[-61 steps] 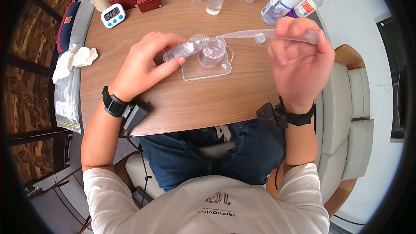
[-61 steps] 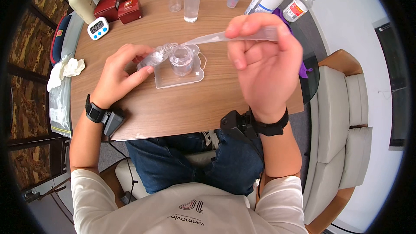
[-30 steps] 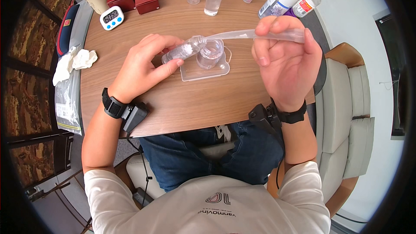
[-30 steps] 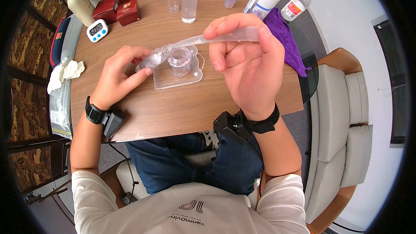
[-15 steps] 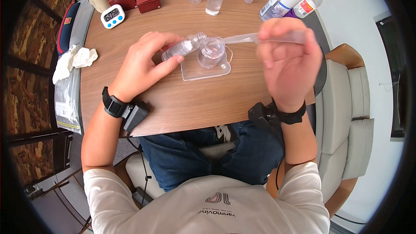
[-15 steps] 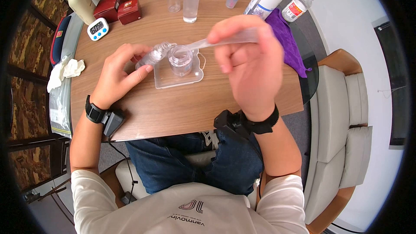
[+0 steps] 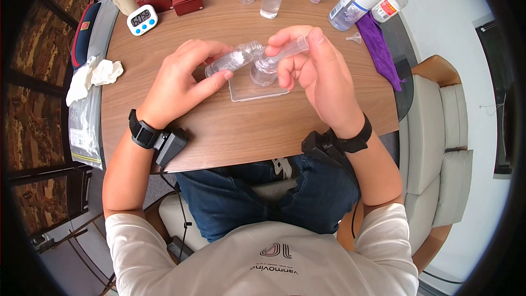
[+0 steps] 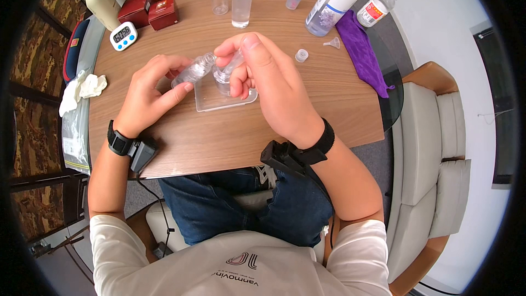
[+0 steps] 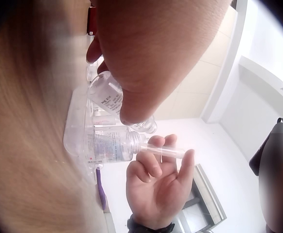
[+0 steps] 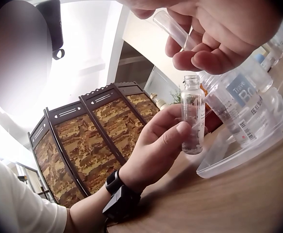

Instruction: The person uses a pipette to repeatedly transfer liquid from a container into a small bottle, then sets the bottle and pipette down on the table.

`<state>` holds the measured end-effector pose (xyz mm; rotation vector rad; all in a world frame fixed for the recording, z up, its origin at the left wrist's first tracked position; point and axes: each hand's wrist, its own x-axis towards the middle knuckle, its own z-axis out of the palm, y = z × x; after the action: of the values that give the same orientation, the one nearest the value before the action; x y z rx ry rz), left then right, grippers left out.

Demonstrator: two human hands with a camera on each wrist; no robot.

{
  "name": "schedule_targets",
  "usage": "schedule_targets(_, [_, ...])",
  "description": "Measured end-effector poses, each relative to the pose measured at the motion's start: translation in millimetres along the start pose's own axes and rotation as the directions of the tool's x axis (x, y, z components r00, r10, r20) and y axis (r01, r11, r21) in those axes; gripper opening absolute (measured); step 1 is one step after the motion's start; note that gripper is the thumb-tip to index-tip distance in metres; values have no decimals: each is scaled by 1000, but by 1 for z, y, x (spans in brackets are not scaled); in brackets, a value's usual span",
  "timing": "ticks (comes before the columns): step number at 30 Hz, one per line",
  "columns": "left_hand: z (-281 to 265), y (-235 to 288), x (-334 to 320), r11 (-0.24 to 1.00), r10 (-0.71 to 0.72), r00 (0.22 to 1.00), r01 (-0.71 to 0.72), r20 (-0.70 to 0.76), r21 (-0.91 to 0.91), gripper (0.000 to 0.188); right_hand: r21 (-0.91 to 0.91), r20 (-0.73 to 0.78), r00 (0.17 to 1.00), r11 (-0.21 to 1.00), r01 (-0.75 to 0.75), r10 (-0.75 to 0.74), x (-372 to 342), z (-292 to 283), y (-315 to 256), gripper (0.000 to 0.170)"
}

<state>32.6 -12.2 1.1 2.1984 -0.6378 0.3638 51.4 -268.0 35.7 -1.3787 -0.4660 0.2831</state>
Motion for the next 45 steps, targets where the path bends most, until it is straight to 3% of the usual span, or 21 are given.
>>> schedule_targets(17, [0, 1, 0, 1000, -9, 1000, 9, 8, -7, 34, 11, 7, 1000, 1000, 5, -5, 0, 0, 0, 54])
schedule_targets(23, [0, 0, 0, 1000, 0, 1000, 0, 5, -4, 34, 58, 5, 1000, 998, -29, 29, 1, -2, -1, 46])
schedule_targets(26, [1, 0, 1, 1000, 7, 1000, -7, 6, 2, 34, 40, -13, 1000, 999, 5, -5, 0, -8, -4, 42])
schedule_targets(30, [0, -1, 0, 1000, 22, 1000, -22, -4, 0, 33, 162, -118, 964, 953, 257, -240, -10, -30, -26, 47])
schedule_targets(33, [-1, 2, 1, 1000, 10, 1000, -9, 23, -6, 31, 233, -121, 930, 901, 366, -346, -16, -40, -36, 49])
schedule_targets(39, [1, -1, 0, 999, 33, 999, -33, 10, -8, 32, 305, -34, 925, 877, 371, -379, -12, -34, -28, 50])
schedule_targets(45, [1, -1, 1, 999, 41, 999, -41, 17, -10, 32, 278, -68, 945, 904, 325, -319, -10, -27, -23, 52])
